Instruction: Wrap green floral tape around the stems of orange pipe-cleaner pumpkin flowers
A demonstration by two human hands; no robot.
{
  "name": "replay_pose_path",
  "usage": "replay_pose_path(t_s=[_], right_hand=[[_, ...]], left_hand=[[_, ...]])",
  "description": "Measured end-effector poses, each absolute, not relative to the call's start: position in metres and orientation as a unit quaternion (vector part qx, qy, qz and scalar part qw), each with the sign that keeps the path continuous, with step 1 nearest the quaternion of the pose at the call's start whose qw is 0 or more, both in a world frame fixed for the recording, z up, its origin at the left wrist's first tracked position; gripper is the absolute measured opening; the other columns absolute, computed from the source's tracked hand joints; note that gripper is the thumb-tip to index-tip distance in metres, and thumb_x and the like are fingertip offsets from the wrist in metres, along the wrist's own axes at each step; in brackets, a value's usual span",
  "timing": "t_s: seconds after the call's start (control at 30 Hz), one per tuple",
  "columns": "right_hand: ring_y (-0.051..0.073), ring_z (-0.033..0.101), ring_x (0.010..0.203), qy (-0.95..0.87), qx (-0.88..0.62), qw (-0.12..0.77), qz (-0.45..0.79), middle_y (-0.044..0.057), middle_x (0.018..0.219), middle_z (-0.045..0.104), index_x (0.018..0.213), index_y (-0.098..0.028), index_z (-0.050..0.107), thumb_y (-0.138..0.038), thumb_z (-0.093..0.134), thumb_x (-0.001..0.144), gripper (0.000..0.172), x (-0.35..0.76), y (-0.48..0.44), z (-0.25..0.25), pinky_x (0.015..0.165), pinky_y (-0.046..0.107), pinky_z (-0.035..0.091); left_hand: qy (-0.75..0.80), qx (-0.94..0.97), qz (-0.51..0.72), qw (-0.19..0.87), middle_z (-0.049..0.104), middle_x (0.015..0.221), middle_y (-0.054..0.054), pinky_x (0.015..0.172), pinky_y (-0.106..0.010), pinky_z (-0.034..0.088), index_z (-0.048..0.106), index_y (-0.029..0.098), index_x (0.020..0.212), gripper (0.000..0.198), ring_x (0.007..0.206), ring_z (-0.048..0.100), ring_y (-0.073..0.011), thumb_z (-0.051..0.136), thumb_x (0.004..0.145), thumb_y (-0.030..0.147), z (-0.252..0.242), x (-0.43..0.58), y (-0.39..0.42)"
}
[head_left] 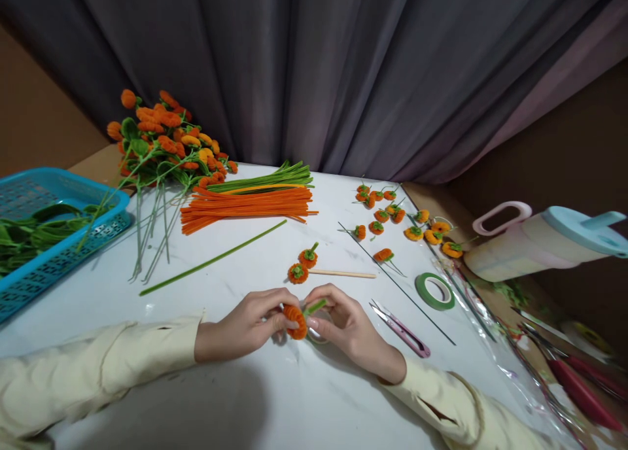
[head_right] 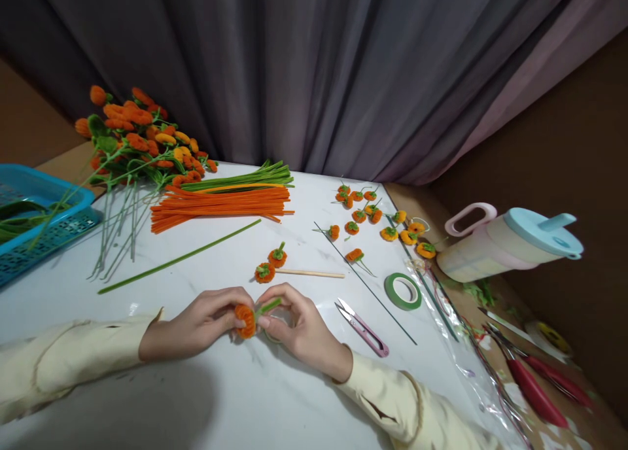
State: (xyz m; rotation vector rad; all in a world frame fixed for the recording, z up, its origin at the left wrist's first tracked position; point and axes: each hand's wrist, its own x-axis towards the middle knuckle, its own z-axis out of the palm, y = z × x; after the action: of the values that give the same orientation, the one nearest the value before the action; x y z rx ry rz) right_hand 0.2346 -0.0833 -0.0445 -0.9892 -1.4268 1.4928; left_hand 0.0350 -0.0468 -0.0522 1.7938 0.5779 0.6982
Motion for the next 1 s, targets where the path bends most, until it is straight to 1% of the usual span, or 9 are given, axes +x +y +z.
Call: replay_pose_path(t_s=[0.07,0.13,0.27,0.4,0.47,0.6,0.73,0.87,1.0], right_hand=[[0.015,0.058,0.076,-0.586,-0.397,0.411,0.574,0.004,0.086,0.061,0.091,-0.020,0.058,-0.037,0.065,0.084,0.020,0.235,-0.084,-0.045,0.068,0.029,0.048],[0.015,0.059,0.072,-0.604,-0.399,0.411,0.554,0.004,0.083,0.064,0.090,-0.020,0.059,-0.034,0.063,0.085,0.016,0.236,-0.085,-0.046,0.068,0.030,0.048],[0.017,0.060,0.074,-0.655,-0.420,0.411,0.475,0.005,0.080,0.065,0.089,-0.021,0.063,-0.031,0.063,0.085,0.011,0.237,-0.087,-0.048,0.069,0.032,0.048],[0.019,0.057,0.071,-0.703,-0.414,0.417,0.401,0.005,0.073,0.066,0.084,-0.022,0.064,-0.027,0.062,0.086,0.005,0.238,-0.087,-0.048,0.066,0.033,0.047],[0.018,0.056,0.068,-0.733,-0.388,0.425,0.363,0.004,0.070,0.067,0.084,-0.023,0.063,-0.023,0.060,0.087,0.005,0.238,-0.087,-0.048,0.069,0.035,0.047],[0.015,0.057,0.061,-0.787,-0.331,0.434,0.289,0.002,0.070,0.068,0.087,-0.021,0.061,-0.015,0.054,0.090,0.010,0.238,-0.085,-0.049,0.076,0.039,0.047],[0.014,0.061,0.064,-0.829,-0.281,0.437,0.207,0.005,0.076,0.070,0.092,-0.017,0.059,-0.006,0.049,0.089,0.015,0.238,-0.085,-0.051,0.075,0.036,0.049],[0.014,0.062,0.066,-0.864,-0.256,0.417,0.120,0.008,0.077,0.069,0.098,-0.014,0.058,-0.003,0.045,0.088,0.019,0.241,-0.085,-0.056,0.073,0.034,0.051],[0.018,0.065,0.080,-0.879,-0.231,0.416,0.045,0.015,0.087,0.071,0.107,-0.008,0.056,-0.003,0.048,0.087,0.023,0.244,-0.086,-0.060,0.080,0.037,0.053]], left_hand=[[0.265,0.694,0.264,0.616,0.059,0.071,-0.002,0.051,-0.020,0.049,0.056,0.013,0.088,0.024,0.053,0.055,-0.0088,0.050,0.093,0.035,-0.052,0.036,-0.047],[0.271,0.643,0.246,0.673,0.058,0.067,0.000,0.050,-0.020,0.047,0.055,0.013,0.087,0.030,0.052,0.053,-0.0085,0.056,0.089,0.042,-0.051,0.038,-0.046],[0.246,0.586,0.231,0.736,0.057,0.067,0.001,0.051,-0.020,0.046,0.055,0.013,0.088,0.037,0.054,0.051,-0.0081,0.060,0.085,0.049,-0.051,0.039,-0.043],[0.242,0.589,0.209,0.742,0.058,0.069,0.000,0.051,-0.020,0.043,0.055,0.012,0.087,0.039,0.053,0.049,-0.0072,0.059,0.085,0.051,-0.051,0.038,-0.041],[0.242,0.594,0.198,0.742,0.059,0.069,-0.001,0.049,-0.020,0.042,0.055,0.012,0.087,0.041,0.052,0.049,-0.0072,0.060,0.084,0.052,-0.051,0.037,-0.040],[0.246,0.597,0.173,0.744,0.058,0.069,-0.001,0.047,-0.019,0.042,0.054,0.012,0.086,0.042,0.051,0.049,-0.0073,0.060,0.082,0.054,-0.049,0.036,-0.037],[0.254,0.593,0.141,0.751,0.057,0.068,0.000,0.045,-0.019,0.042,0.055,0.013,0.086,0.042,0.050,0.049,-0.0077,0.061,0.081,0.054,-0.046,0.036,-0.033],[0.259,0.582,0.121,0.761,0.058,0.067,0.000,0.044,-0.018,0.041,0.054,0.013,0.083,0.041,0.049,0.049,-0.0075,0.062,0.081,0.053,-0.045,0.036,-0.032],[0.264,0.567,0.107,0.773,0.057,0.066,0.001,0.043,-0.019,0.040,0.055,0.013,0.083,0.042,0.047,0.049,-0.0071,0.064,0.079,0.054,-0.045,0.038,-0.031]])
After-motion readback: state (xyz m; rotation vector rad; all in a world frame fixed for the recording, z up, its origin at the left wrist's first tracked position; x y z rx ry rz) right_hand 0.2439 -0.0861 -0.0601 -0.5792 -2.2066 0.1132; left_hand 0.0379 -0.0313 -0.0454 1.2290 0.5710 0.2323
